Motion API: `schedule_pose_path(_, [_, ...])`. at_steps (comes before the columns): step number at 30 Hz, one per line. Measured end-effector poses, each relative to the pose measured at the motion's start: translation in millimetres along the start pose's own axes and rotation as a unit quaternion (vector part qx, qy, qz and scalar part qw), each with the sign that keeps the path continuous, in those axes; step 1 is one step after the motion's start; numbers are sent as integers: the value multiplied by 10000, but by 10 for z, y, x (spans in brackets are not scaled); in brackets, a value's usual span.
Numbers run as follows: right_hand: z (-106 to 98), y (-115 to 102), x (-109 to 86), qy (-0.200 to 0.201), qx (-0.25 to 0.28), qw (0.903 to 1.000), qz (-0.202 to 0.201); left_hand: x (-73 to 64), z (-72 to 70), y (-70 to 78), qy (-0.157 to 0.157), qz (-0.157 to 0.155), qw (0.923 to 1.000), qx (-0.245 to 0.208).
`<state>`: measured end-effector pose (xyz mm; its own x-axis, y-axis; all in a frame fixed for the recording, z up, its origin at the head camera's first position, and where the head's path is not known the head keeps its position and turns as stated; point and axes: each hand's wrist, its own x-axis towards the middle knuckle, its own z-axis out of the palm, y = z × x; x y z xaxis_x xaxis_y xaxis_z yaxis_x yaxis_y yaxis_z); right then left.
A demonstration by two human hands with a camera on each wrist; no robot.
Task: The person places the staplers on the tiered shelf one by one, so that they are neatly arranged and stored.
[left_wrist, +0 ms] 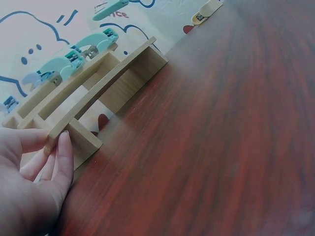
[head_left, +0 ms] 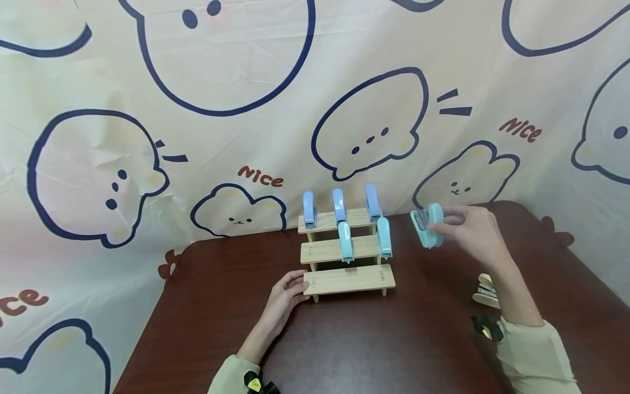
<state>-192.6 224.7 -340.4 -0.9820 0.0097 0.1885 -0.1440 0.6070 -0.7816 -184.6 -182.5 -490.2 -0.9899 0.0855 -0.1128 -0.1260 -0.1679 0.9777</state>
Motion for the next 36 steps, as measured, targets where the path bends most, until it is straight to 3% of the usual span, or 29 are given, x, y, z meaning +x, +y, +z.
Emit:
schedule_pose_path(9, [2,-103,7,52,154,9999,36,11,14,7,34,7,10000,-24])
schedule_pose_path(18, [65,-197,23,41,650,9979,-62,3,18,18,73,-17,10000,-55])
schedule_pose_path(24, [98,-286,37,25,1260,9920,48,-8,15,19,68,-28,10000,-27])
schedule_pose_path(29, [141,-394,29,208,1692,9853,-99,-8,11,23,102,13,9999,-30])
schedule_pose_path(36, [232,-500,17,273,1899,9813,-166,7,18,15,76,-18,9999,-103])
